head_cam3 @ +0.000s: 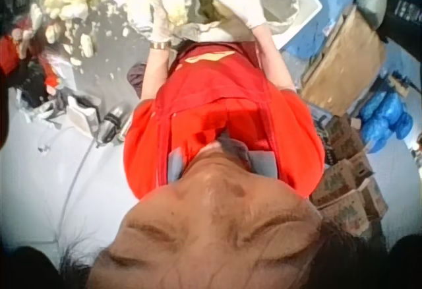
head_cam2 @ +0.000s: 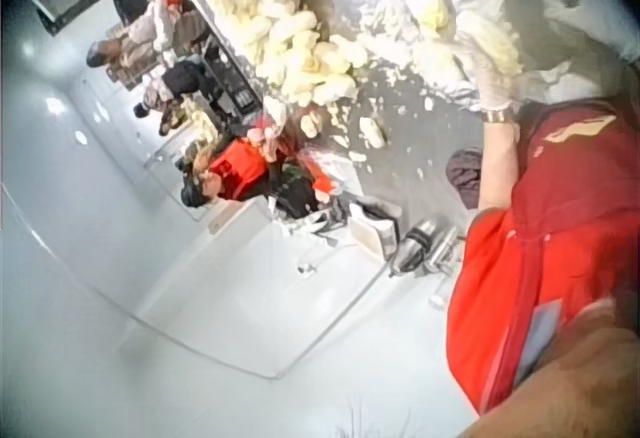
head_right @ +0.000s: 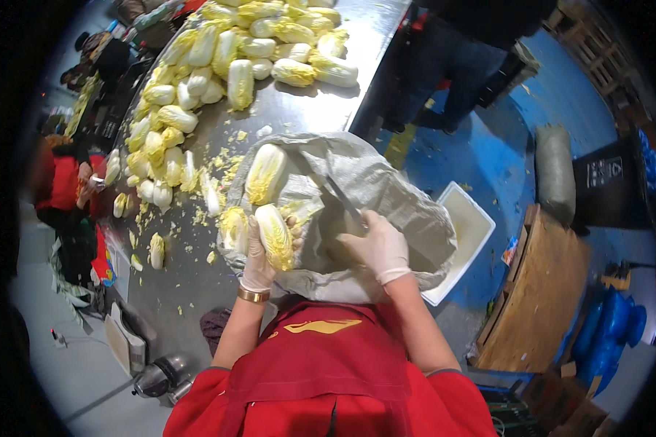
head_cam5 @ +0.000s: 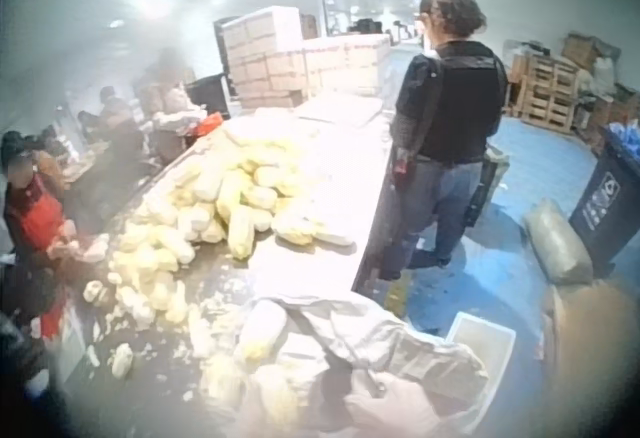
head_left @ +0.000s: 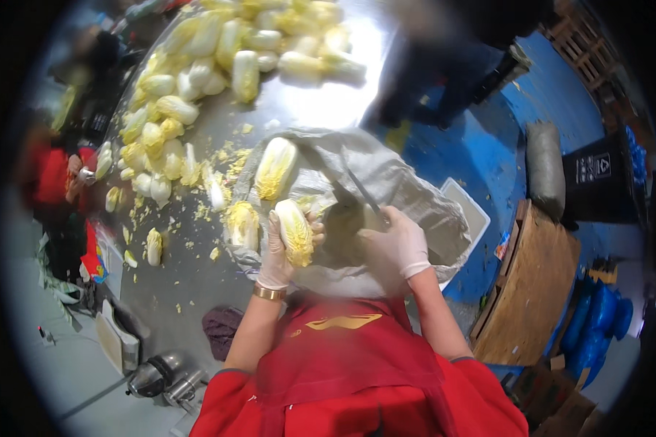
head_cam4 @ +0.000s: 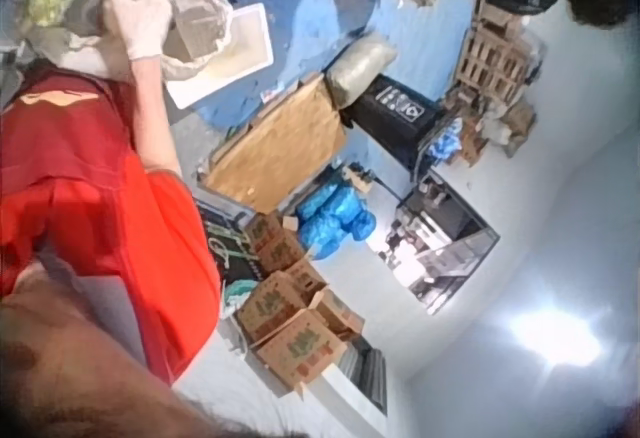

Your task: The person repeatedly cuts the base off napa cabbage heads using a knife and places the trimmed heads onto a metal table. The person works one at a time, handling each cabbage head individually.

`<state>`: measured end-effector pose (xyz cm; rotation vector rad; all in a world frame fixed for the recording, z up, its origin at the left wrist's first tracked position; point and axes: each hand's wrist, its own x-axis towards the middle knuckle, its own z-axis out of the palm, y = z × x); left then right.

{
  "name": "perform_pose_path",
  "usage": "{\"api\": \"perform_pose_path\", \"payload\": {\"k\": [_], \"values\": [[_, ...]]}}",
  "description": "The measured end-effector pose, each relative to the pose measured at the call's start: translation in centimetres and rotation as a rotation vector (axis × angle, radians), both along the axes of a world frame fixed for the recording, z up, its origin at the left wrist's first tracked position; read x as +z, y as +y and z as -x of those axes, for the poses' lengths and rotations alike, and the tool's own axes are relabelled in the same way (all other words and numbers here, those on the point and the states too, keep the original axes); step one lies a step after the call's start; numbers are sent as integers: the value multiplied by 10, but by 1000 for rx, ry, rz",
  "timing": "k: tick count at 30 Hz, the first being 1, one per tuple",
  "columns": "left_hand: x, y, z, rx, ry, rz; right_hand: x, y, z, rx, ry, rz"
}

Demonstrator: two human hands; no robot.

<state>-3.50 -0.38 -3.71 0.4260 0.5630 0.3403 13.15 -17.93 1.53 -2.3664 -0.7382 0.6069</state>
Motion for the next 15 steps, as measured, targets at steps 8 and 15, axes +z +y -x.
{"api": "perform_pose_path", "payload": {"k": [8, 15], "values": [[-5, 9, 12, 107, 199, -78, -6, 19, 40, 112, 202, -525], [7, -14, 4, 181, 182, -384, -2, 59, 71, 321, -12, -363]]}}
